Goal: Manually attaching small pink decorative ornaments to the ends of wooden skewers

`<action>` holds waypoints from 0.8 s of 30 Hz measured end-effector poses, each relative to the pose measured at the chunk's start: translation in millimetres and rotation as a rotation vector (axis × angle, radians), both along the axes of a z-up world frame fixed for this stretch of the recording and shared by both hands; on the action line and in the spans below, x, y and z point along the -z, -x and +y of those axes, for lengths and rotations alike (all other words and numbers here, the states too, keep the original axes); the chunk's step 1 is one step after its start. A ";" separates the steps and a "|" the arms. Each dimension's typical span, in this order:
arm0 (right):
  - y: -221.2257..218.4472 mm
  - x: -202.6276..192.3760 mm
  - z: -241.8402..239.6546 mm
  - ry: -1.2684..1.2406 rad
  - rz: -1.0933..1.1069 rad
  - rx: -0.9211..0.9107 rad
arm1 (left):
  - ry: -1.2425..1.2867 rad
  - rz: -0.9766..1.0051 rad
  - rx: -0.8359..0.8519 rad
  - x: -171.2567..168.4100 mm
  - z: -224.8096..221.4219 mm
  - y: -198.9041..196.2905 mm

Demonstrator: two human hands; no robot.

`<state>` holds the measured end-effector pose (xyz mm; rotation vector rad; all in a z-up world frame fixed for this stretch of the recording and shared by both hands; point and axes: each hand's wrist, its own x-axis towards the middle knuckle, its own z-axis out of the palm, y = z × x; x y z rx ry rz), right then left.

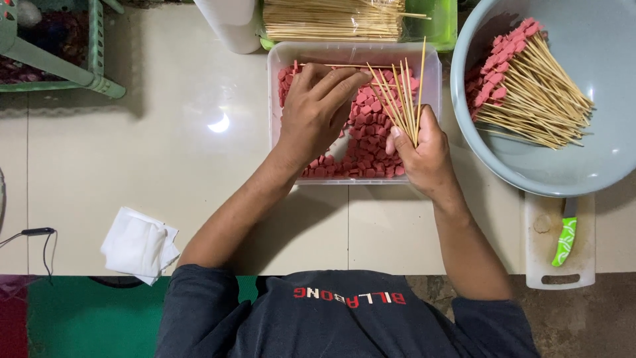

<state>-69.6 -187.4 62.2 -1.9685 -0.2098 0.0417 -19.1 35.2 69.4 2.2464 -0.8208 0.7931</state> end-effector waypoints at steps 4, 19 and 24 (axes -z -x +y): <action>-0.4 1.1 -0.5 0.001 0.003 -0.006 | -0.008 -0.001 0.005 -2.7 -0.1 0.3; -8.4 20.1 -5.4 -0.113 -0.028 0.011 | -0.271 0.397 0.182 64.6 -2.0 0.9; -22.6 -10.6 15.7 0.388 -0.148 -0.109 | -0.436 0.668 0.181 77.3 -1.8 -5.2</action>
